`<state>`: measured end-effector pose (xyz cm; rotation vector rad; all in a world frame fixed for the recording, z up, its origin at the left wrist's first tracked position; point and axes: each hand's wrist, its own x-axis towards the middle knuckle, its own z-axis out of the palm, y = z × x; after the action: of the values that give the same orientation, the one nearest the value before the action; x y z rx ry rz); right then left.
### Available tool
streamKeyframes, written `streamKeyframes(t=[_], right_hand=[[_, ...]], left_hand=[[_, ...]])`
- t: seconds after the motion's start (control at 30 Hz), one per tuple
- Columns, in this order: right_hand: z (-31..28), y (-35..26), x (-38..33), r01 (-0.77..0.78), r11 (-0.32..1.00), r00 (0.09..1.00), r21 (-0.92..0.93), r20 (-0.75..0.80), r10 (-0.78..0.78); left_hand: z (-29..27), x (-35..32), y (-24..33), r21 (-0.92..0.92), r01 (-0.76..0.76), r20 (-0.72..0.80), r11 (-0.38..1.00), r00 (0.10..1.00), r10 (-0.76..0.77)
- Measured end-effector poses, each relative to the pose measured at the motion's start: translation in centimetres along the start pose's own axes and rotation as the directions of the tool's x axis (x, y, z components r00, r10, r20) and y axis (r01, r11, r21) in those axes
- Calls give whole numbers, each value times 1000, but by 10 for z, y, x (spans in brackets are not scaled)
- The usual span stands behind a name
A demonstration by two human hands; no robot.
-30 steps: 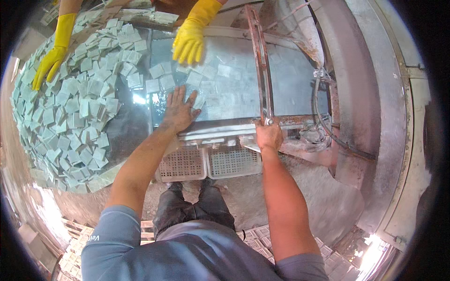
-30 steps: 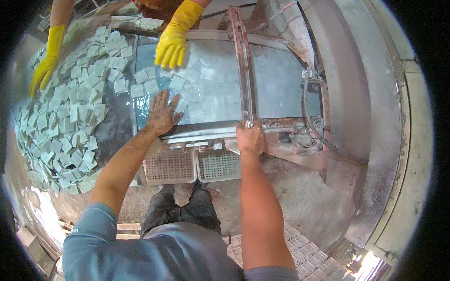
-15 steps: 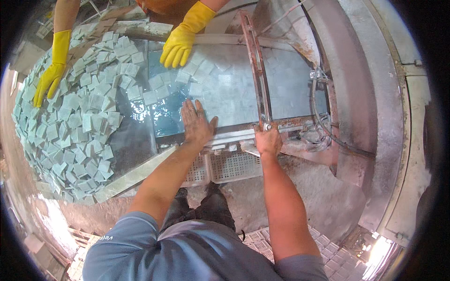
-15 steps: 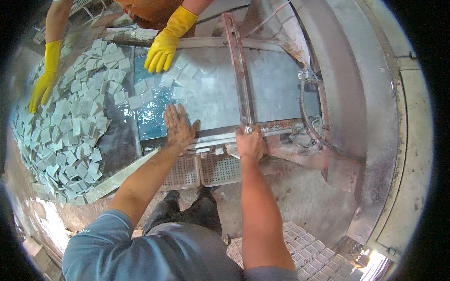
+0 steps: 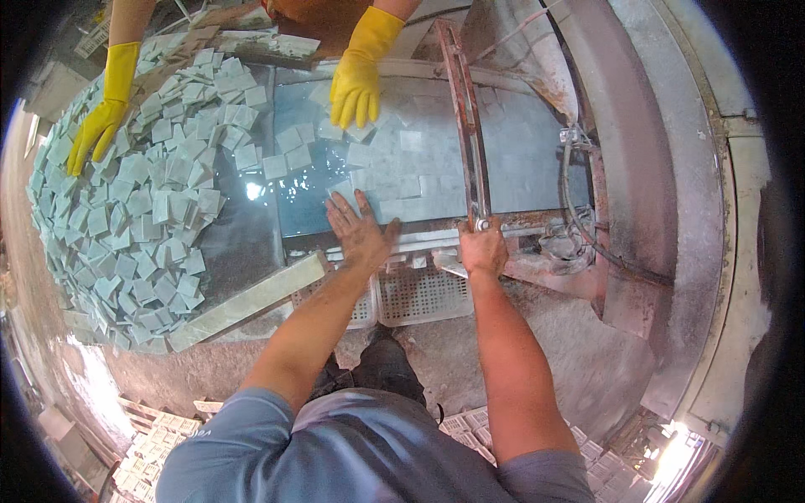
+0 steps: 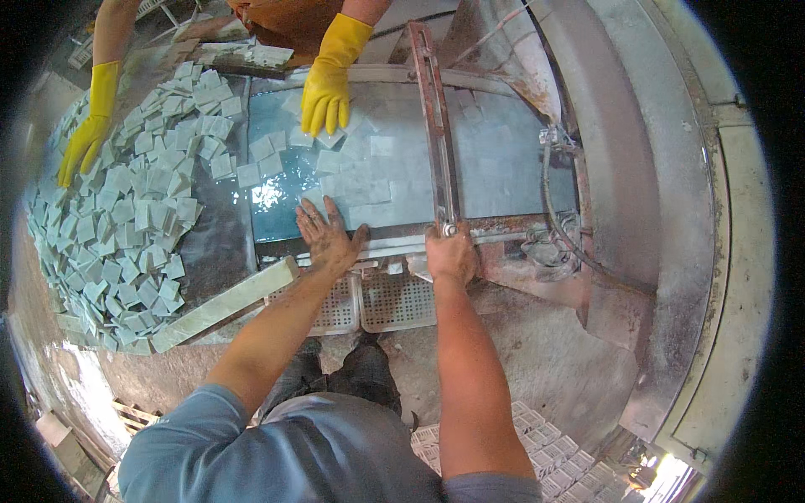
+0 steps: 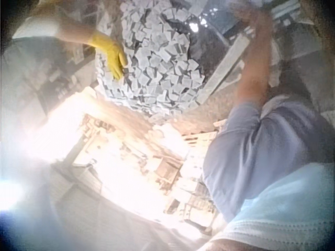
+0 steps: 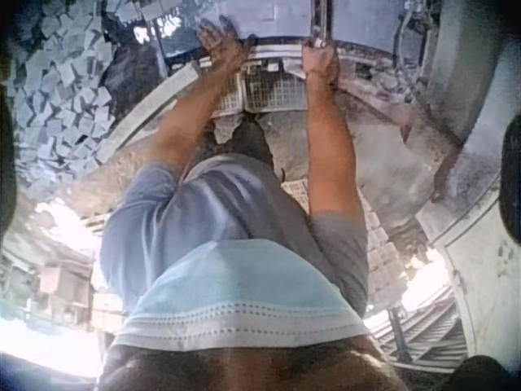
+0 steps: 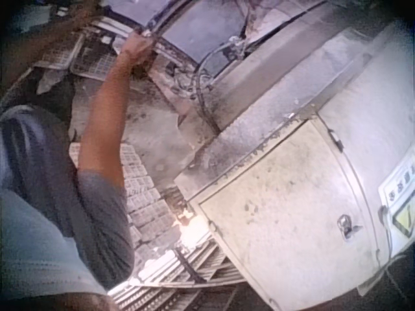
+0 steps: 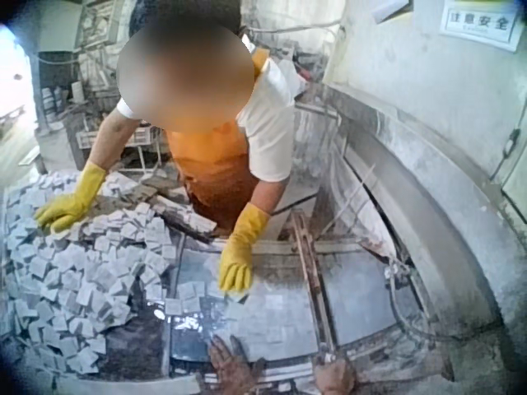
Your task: The person repeatedly picks up small square tiles from a large pile and places them into a metal tray. A coworker wearing yellow gloves assists by arranging the tiles in the tray. The person then moves the filled tray to a nearby area.
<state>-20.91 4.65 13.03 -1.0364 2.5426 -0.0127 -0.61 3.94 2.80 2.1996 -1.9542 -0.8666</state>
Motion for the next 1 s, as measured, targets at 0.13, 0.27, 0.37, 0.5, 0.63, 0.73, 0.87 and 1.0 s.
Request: streamKeyframes(t=[0.13, 0.27, 0.37, 0.5, 0.63, 0.73, 0.87, 1.0], right_hand=[[2, 4, -2, 1, 1000, 999, -9, -34, -2], [11, 7, 8, 32, 999, 999, 14, -37, -32], [11, 5, 6, 34, 999, 998, 12, -54, -33], [6, 9, 6, 13, 999, 998, 33, -54, -11], [2, 1, -2, 30, 999, 999, 33, -33, -29], [9, 6, 3, 33, 999, 998, 37, -59, -31], [2, 2, -1, 4, 1000, 999, 28, -39, -3], [2, 0, 0, 19, 1000, 999, 20, -42, -18]], left_hand=[[-1, -31, -19, 30, -9, 15, 1000, 1000, 9], [0, -50, 19, 128, -84, 230, 988, 972, 53], [3, -50, 15, 81, -113, 169, 990, 981, 98], [-25, -27, -21, -50, -194, -86, 980, 978, 189], [-20, 52, -35, 109, -253, -62, 961, 963, 261], [-22, 65, -38, 145, -315, 46, 938, 949, 311], [-22, 36, -25, 229, -352, 158, 908, 933, 322], [-24, 23, -11, 259, -310, 180, 915, 946, 270]])
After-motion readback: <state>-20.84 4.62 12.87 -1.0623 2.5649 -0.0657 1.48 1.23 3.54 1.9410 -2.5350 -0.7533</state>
